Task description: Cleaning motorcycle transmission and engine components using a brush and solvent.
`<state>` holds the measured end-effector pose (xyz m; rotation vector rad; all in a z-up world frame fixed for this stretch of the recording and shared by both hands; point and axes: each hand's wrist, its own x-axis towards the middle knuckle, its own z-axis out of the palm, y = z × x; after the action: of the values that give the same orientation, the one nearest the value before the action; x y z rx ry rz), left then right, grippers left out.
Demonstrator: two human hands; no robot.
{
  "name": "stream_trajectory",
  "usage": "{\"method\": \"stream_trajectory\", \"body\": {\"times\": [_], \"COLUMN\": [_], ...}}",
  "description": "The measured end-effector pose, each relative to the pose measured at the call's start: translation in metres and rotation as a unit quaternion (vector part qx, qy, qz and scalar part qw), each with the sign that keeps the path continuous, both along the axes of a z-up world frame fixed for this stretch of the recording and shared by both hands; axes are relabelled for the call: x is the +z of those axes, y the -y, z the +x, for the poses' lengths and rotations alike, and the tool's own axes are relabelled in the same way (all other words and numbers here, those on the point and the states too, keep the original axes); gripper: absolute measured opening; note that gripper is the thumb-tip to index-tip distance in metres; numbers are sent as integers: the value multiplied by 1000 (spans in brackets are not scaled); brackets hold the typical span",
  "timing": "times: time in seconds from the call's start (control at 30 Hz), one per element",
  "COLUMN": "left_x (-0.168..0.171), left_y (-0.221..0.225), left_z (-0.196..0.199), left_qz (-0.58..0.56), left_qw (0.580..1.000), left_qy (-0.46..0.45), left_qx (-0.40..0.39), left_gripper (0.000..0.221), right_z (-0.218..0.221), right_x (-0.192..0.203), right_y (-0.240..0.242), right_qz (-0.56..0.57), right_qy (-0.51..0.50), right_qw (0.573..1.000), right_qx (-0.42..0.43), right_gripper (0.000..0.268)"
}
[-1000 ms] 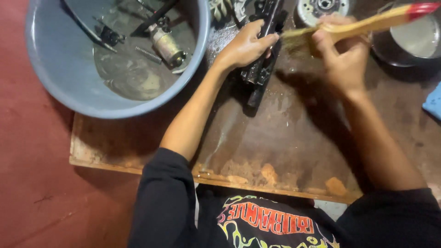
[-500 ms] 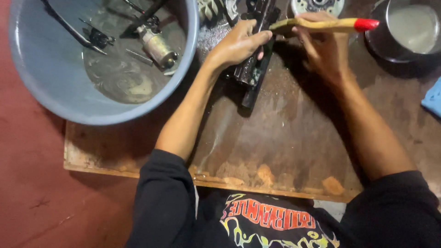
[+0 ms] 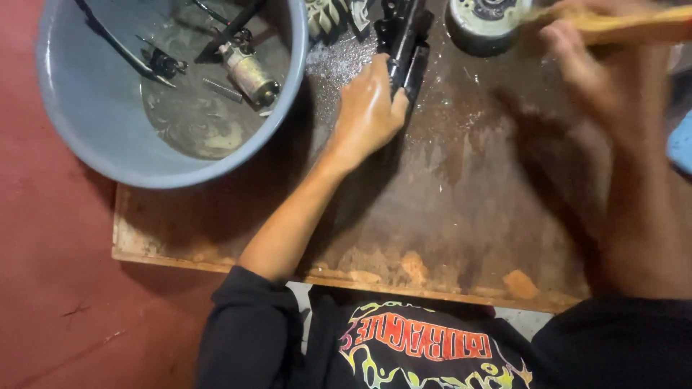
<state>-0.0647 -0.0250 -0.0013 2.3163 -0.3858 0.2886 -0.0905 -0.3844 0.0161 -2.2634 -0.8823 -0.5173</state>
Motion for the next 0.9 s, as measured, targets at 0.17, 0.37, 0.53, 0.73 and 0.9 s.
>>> {"method": "stream_trajectory", "body": {"times": [0.17, 0.37, 0.53, 0.73, 0.9], "left_x": [1, -17, 15, -12, -6], "left_y": [-6, -15, -2, -3, -1], "left_z": [15, 37, 26, 36, 33], "left_qz": [-7, -391, -172, 62, 103], "left_qw": [998, 863, 954, 991, 986], "left_qy": [-67, -246, -188, 52, 108], "left_qx": [-6, -207, -160, -105, -69], "left_gripper": [35, 48, 45, 48, 54], "right_z": [80, 74, 69, 77, 81], "right_x": [-41, -12, 10, 11, -16], "right_y": [137, 100, 79, 78, 105], "right_qz": [-120, -189, -196, -30, -104], "right_qy": [30, 27, 96, -3, 26], "right_qw": [966, 921, 917, 973, 952], "right_qx": [-226, -339, -334, -231, -286], "right_gripper": [27, 24, 16, 12, 17]}}
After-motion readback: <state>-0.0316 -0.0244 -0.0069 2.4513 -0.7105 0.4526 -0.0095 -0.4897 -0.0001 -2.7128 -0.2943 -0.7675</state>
